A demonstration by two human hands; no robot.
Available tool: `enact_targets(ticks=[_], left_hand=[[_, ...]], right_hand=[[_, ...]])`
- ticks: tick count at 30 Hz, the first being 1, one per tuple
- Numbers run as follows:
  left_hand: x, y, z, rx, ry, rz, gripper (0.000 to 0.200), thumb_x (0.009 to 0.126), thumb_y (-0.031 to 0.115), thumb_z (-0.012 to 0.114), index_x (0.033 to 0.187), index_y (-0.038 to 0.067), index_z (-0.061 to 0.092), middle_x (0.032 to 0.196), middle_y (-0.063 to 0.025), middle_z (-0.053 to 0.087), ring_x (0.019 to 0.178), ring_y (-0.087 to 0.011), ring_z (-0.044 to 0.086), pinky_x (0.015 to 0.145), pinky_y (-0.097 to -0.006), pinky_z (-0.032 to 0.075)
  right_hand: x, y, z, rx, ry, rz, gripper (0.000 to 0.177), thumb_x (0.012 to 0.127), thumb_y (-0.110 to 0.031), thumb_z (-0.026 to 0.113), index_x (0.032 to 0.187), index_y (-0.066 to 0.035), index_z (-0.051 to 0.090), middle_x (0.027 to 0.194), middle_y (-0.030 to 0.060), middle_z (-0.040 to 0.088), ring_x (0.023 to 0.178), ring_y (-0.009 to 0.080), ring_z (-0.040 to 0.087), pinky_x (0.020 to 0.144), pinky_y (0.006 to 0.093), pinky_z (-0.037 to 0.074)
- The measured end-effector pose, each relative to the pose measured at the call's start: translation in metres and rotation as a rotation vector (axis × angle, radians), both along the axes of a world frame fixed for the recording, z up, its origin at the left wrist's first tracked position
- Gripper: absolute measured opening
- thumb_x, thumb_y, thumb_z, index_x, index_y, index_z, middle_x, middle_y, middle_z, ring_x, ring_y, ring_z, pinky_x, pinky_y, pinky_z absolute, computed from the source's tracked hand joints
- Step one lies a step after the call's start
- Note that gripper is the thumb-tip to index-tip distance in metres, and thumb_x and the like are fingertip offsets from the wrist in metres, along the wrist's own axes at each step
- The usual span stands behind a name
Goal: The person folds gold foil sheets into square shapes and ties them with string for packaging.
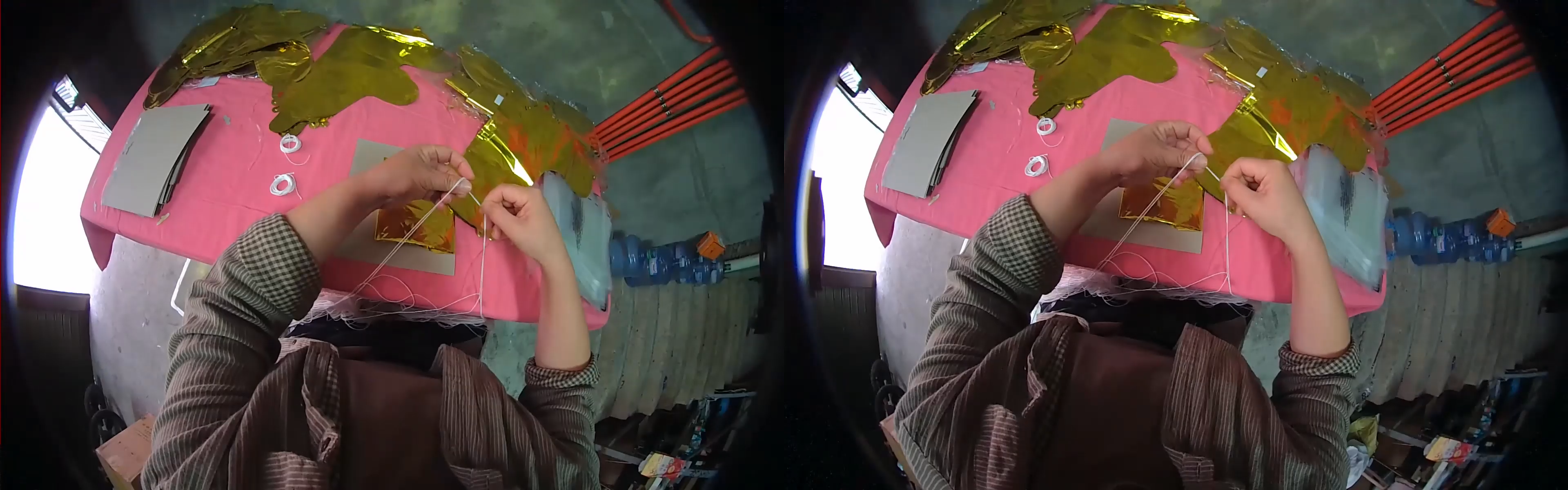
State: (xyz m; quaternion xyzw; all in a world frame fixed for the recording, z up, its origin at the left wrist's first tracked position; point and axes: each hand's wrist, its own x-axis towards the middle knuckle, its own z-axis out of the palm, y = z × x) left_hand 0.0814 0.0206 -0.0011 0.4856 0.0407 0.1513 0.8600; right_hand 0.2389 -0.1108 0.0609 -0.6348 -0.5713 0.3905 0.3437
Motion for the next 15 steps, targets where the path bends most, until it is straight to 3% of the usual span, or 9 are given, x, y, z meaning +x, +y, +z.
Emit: enact_targets(ticks=[15], left_hand=[[0.0, 0.003, -0.001, 0.078, -0.072, -0.06, 0.027, 0.081, 0.009, 0.06, 0.105, 0.004, 0.049, 0.083, -0.0025, 0.059, 0.077, -0.0085, 0.055, 0.064, -0.0209, 0.043]], right_hand=[[-0.017, 0.01, -0.003, -0.04, 0.163, -0.072, 0.003, 0.081, -0.005, 0.055, 0.078, -0.004, 0.053, 0.064, 0.0001, 0.057, 0.049, 0.0029, 0.052, 0.041, 0.0154, 0.035]])
